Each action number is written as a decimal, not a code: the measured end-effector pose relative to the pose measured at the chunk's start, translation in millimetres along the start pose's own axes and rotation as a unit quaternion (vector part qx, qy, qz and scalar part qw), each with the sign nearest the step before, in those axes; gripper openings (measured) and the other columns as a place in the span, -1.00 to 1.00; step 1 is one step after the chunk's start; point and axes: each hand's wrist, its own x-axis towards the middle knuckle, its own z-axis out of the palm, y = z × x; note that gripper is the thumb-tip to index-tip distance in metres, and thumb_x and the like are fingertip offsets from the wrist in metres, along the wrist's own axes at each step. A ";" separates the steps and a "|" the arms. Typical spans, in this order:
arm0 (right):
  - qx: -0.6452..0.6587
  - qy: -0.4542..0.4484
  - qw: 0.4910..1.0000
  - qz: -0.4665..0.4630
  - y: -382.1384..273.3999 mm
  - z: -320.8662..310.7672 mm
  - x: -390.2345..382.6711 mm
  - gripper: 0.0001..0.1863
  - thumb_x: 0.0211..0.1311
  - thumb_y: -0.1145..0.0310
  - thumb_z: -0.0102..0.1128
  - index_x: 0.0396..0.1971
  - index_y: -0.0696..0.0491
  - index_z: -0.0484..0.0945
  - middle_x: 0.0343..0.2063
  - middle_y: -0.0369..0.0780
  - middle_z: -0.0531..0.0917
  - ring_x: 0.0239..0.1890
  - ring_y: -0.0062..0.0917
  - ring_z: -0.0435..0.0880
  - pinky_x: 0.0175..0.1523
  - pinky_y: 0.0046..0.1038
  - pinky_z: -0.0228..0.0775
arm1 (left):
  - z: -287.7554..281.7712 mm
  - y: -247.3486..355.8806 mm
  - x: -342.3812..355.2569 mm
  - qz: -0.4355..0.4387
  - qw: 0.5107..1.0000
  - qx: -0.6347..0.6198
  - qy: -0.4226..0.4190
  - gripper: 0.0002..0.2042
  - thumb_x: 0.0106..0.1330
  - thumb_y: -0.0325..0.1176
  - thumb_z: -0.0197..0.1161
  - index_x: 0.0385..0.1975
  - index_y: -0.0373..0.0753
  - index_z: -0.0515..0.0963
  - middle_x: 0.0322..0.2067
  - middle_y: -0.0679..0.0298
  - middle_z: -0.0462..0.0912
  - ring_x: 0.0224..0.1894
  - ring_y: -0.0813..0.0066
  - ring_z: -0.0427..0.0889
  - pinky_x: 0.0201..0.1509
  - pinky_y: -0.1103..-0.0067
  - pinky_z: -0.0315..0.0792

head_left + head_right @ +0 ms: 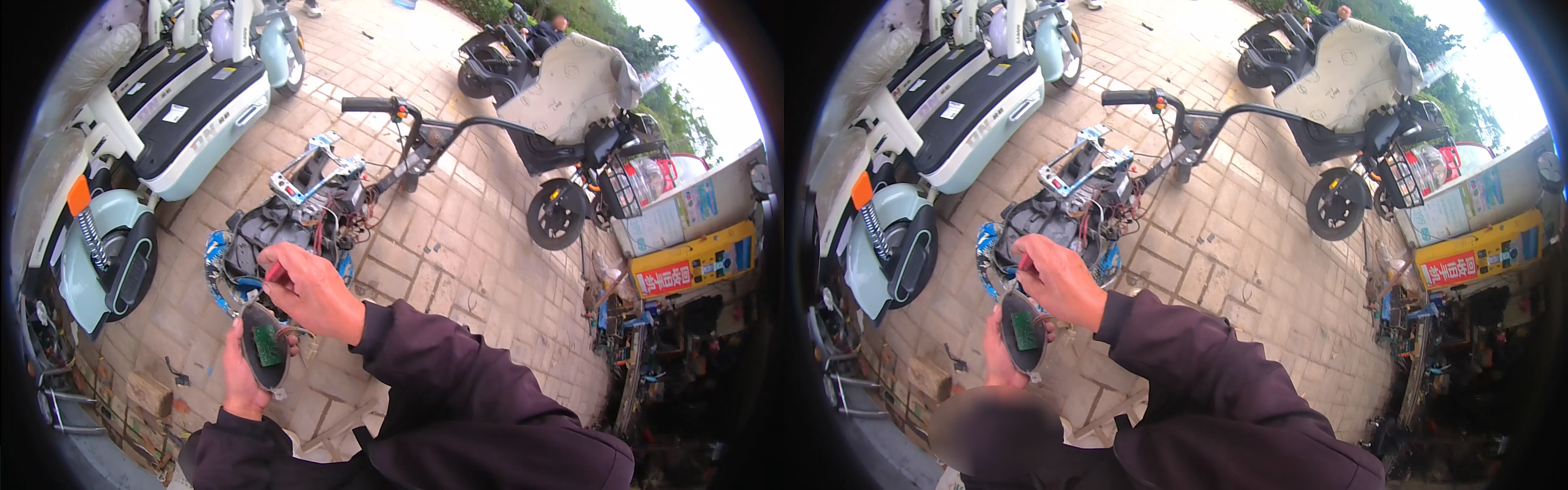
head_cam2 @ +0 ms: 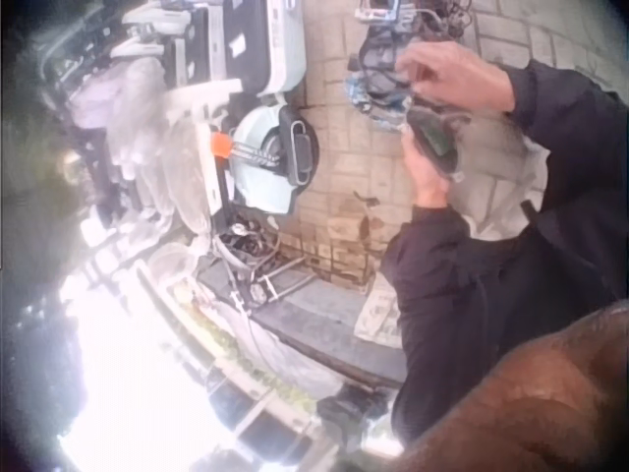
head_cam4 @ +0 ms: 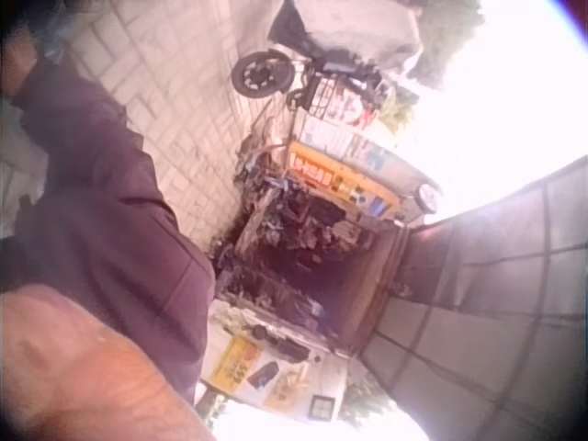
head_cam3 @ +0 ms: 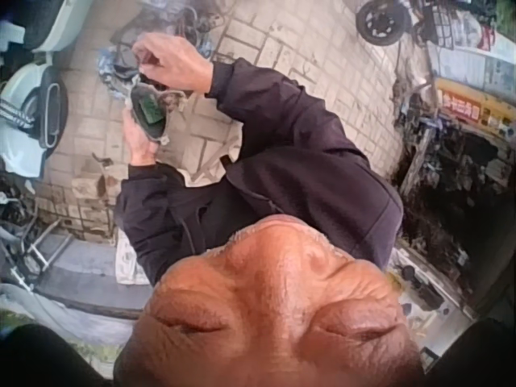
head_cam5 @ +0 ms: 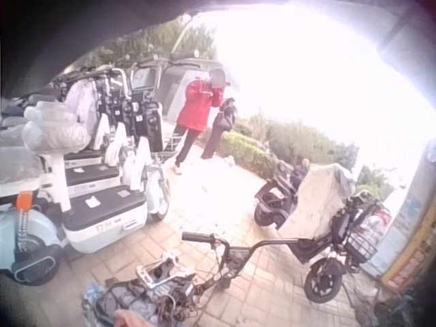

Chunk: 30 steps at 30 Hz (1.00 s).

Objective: The person uses a screwdriver to adjust wires on a small green circuit board inside a scooter dashboard housing. They then attach a red-rimmed display faceplate to the housing and inspect the assembly. The work is performed outdoors on a tiled surface with scooters nearby.

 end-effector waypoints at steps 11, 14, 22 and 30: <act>-0.107 -0.011 0.994 0.035 -18.6 -2.2 0.9 -0.66 0.20 0.33 0.47 -0.16 0.10 0.51 -0.36 -0.13 0.63 -0.42 -0.26 0.66 -0.33 -0.32 0.50 | -3.4 1.3 -3.7 0.008 1.000 0.004 -0.014 -0.43 0.58 0.11 -0.15 0.02 -0.37 0.53 -0.18 -0.03 0.73 -0.17 0.11 0.77 0.00 0.26 0.66; -0.085 -0.025 0.994 0.058 -14.9 -0.3 3.5 -0.72 0.28 0.33 0.44 -0.17 0.14 0.55 -0.37 -0.16 0.61 -0.43 -0.37 0.66 -0.28 -0.40 0.52 | -0.1 3.3 -6.1 -0.010 1.000 0.005 0.008 -0.44 0.59 0.10 -0.16 0.04 -0.33 0.53 -0.17 -0.03 0.72 -0.15 0.12 0.76 0.02 0.25 0.65; -0.029 -0.015 0.999 0.025 0.9 1.9 -0.6 -0.67 0.22 0.64 0.29 -0.01 0.15 0.56 -0.25 -0.27 0.64 -0.19 -0.65 0.67 -0.10 -0.54 0.55 | -8.2 -0.2 3.2 0.007 0.999 -0.037 -0.026 -0.42 0.57 0.14 -0.05 0.01 -0.37 0.53 -0.15 -0.01 0.72 -0.16 0.16 0.75 0.02 0.31 0.65; -0.052 -0.032 0.998 0.020 -10.0 8.0 0.3 -0.69 0.25 0.48 0.39 -0.04 0.16 0.53 -0.34 -0.19 0.70 -0.34 -0.51 0.70 -0.25 -0.49 0.54 | -10.8 3.0 3.4 0.005 1.000 -0.002 -0.014 -0.41 0.60 0.09 -0.17 0.09 -0.41 0.50 -0.12 -0.13 0.71 -0.13 0.06 0.75 0.06 0.28 0.64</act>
